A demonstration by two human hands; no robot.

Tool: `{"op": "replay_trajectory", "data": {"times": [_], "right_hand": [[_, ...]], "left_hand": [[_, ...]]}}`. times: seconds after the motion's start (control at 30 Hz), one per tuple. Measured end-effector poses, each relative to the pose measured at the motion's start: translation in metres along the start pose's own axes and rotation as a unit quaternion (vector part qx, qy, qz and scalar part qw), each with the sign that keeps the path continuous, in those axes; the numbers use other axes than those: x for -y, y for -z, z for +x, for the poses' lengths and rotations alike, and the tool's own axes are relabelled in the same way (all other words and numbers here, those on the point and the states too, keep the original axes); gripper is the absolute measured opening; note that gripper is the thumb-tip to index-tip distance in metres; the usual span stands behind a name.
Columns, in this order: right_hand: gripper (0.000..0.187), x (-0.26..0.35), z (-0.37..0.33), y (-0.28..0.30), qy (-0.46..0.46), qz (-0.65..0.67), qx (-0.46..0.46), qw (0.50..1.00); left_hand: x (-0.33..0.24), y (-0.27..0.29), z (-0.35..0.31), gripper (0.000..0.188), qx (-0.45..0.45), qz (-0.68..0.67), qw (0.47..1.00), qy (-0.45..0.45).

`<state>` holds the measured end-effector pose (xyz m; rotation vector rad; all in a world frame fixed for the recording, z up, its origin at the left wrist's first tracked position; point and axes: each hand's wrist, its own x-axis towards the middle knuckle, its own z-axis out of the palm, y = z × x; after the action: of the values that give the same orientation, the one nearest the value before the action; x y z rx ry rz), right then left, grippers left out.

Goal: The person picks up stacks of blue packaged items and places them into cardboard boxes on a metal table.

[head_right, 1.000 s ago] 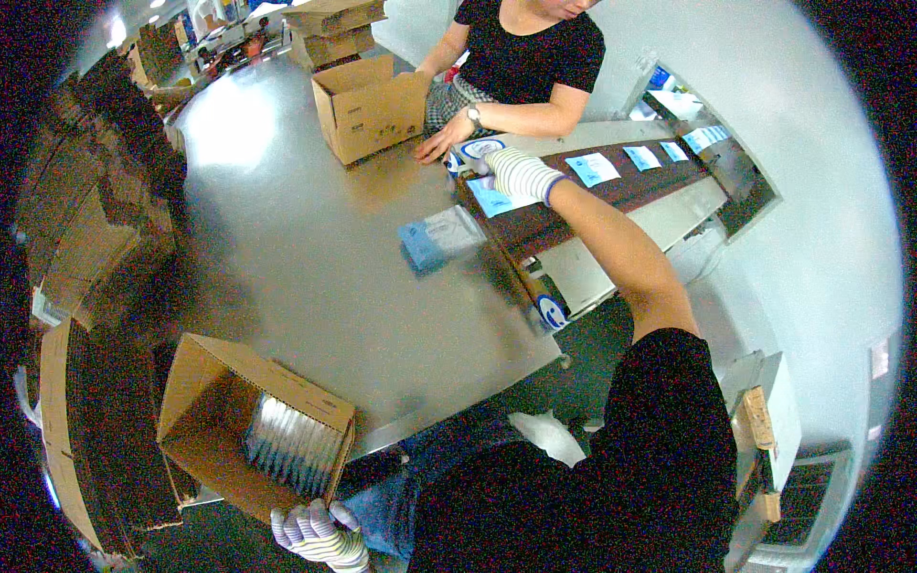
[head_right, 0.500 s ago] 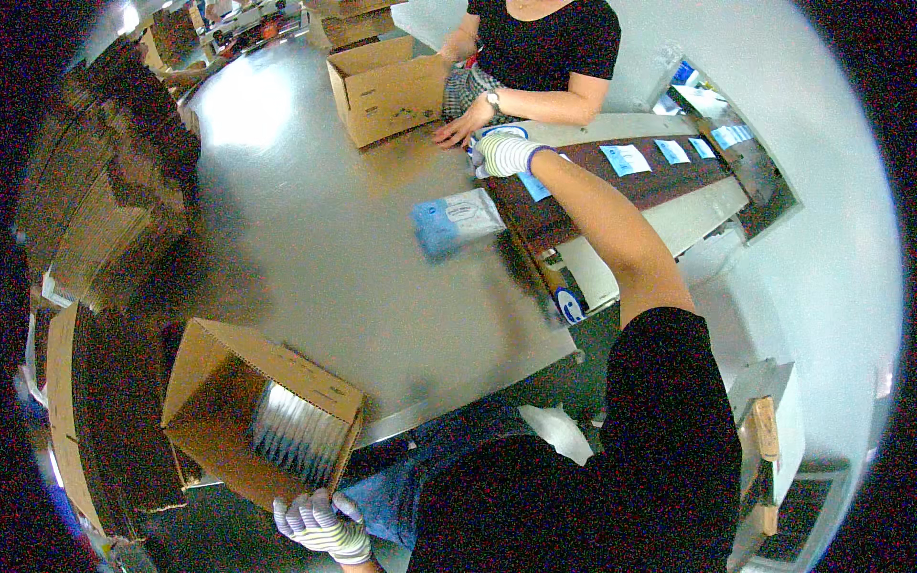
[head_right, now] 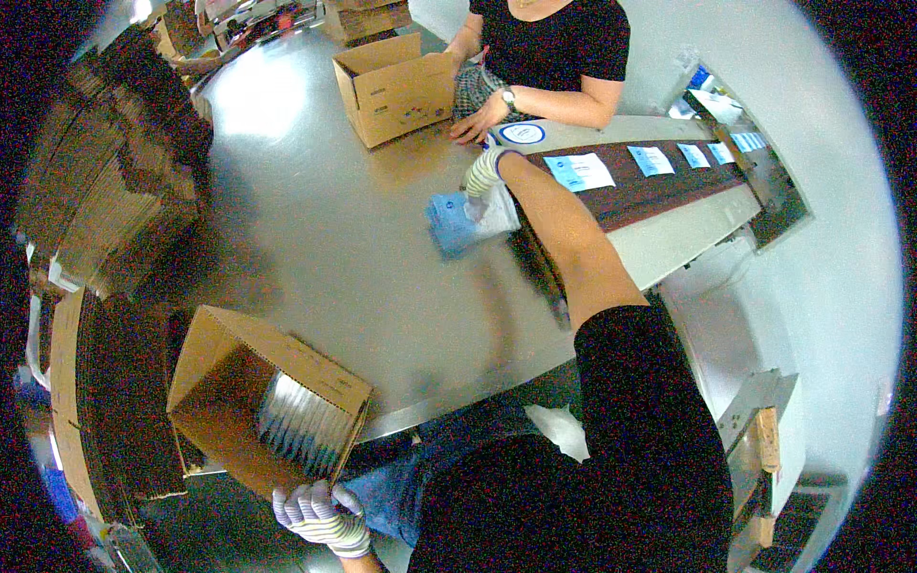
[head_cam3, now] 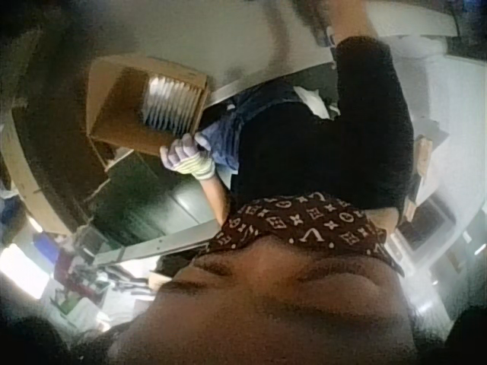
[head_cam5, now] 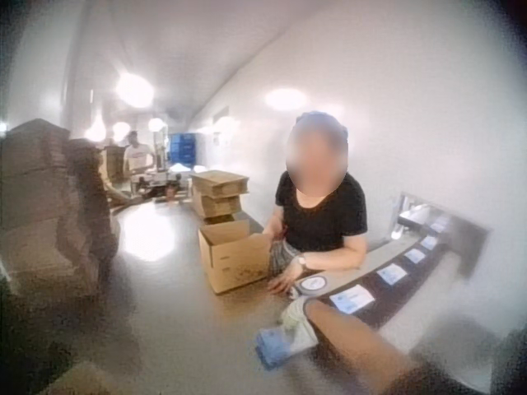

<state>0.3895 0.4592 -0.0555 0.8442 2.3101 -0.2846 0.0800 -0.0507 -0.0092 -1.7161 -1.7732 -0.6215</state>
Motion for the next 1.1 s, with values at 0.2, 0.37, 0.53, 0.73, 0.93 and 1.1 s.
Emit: {"op": "replay_trajectory", "data": {"times": [0.2, 0.37, 0.53, 0.73, 0.93, 1.1], "right_hand": [[0.050, 0.117, -0.039, -0.020, 0.015, 0.047, -0.137, 0.989], [0.072, 0.243, -0.100, -0.058, -0.033, 0.050, -0.215, 0.975], [0.072, 0.271, -0.134, 0.004, 0.125, 0.387, -0.234, 0.883], [0.026, 0.357, -0.123, 0.119, 0.520, 0.250, -0.414, 0.705], [0.058, 0.442, -0.030, 0.117, 0.283, -0.085, -0.460, 0.837], [0.053, 0.425, -0.119, 0.131, 0.396, -0.012, -0.131, 0.909]], "left_hand": [[0.003, 0.000, 0.001, 0.028, -0.013, -0.005, 1.000, 0.004], [0.004, -0.002, 0.002, 0.018, 0.012, -0.042, 0.999, 0.003], [0.007, 0.004, 0.001, 0.023, 0.012, -0.043, 0.999, -0.009], [0.004, 0.010, -0.001, 0.023, 0.022, -0.042, 0.999, -0.007], [-0.001, 0.013, -0.010, 0.032, 0.008, -0.065, 0.996, -0.057], [0.041, 0.011, -0.007, 0.018, -0.021, -0.101, 0.995, 0.008]]}}
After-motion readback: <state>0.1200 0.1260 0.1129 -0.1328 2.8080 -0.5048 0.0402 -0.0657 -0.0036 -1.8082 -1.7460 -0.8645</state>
